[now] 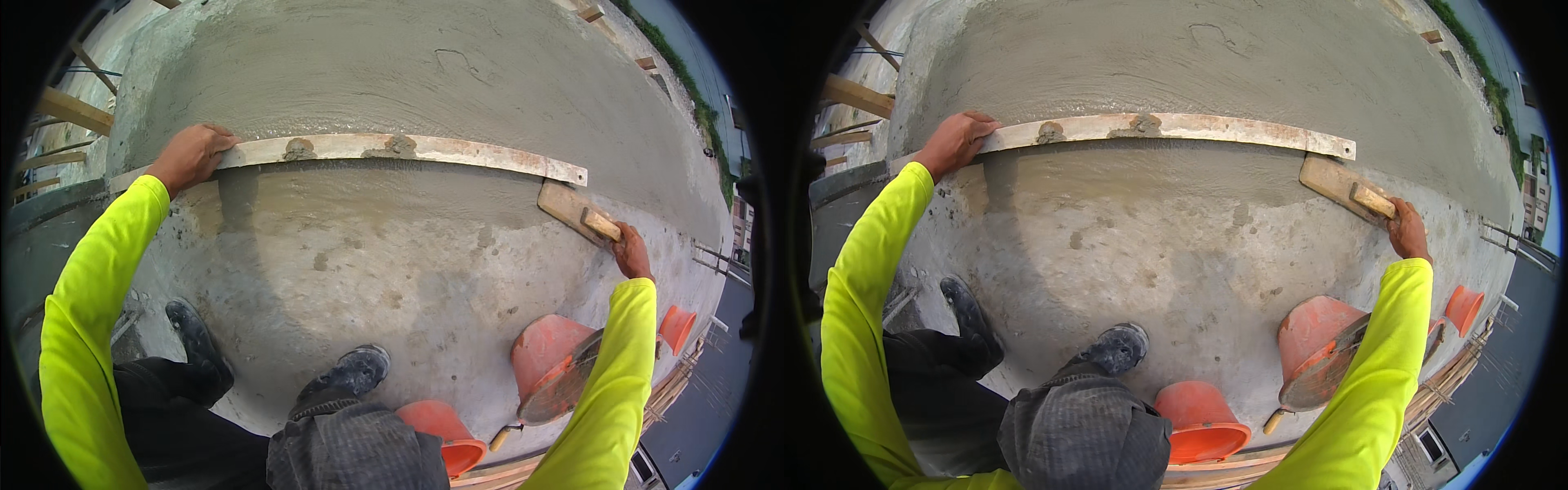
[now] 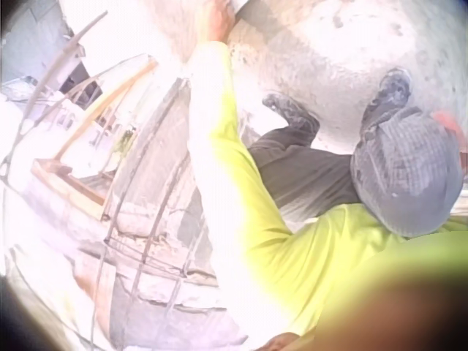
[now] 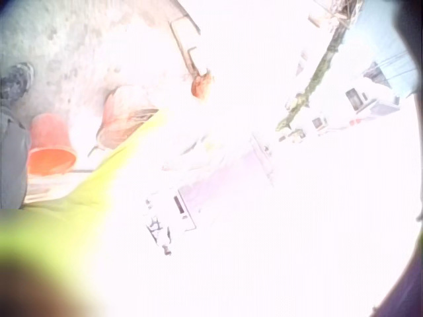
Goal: The person selects a wooden plank from a pile and uses it as a straightedge to level wet concrete on a rooftop. They scoop mortar from a bucket with a trowel, apply it along the plank, and repeatedly drag the plank to smooth the surface.
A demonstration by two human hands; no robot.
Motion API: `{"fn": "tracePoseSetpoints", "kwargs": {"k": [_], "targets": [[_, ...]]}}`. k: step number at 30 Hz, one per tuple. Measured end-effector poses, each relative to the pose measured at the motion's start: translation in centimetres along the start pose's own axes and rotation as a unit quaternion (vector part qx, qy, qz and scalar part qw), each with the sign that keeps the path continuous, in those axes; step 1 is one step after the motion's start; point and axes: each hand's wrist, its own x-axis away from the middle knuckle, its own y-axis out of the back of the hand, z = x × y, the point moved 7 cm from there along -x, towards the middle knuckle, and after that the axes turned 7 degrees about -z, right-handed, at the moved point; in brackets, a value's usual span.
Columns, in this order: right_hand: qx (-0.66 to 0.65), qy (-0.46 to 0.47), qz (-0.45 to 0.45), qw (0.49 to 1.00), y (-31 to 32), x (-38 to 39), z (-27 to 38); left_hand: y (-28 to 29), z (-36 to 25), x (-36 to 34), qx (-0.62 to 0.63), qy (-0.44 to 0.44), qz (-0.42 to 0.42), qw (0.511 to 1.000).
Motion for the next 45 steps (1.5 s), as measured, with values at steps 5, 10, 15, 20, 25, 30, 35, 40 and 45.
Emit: {"fn": "tracePoseSetpoints", "kwargs": {"k": [5,10,15,20,25,30,35,40,45], "targets": [[-0.002,0.067,-0.031,0.997,-0.2,0.9,0.8,-0.2,-0.1,0.1,0.0,0.021,0.001,1.0],[-0.01,0.132,-0.015,0.991,0.9,-0.8,8.1,-0.5,0.1,0.2,-0.021,0.022,-0.003,1.0],[0.005,0.278,-0.065,0.958,2.2,-1.6,19.0,-1.1,0.7,0.0,-0.038,0.028,-0.017,0.999],[0.007,0.334,-0.064,0.94,1.7,-1.0,27.5,-1.7,1.3,-0.2,-0.04,0.072,-0.018,0.996],[-0.012,0.366,-0.048,0.929,0.9,0.1,36.3,-1.4,0.8,0.5,-0.019,0.155,-0.035,0.987],[-0.048,0.43,-0.07,0.899,0.9,1.2,46.1,-0.7,-0.5,1.6,-0.018,0.216,-0.126,0.968],[-0.042,0.466,-0.062,0.882,0.3,2.3,55.1,-1.4,-0.7,2.4,0.021,0.289,-0.189,0.938],[-0.116,0.493,-0.046,0.861,-1.4,3.4,63.9,-2.5,-0.7,2.1,0.039,0.316,-0.178,0.931],[-0.142,0.498,0.083,0.851,-5.7,4.6,68.9,-2.6,-0.8,2.2,0.066,0.305,-0.172,0.934]]}}
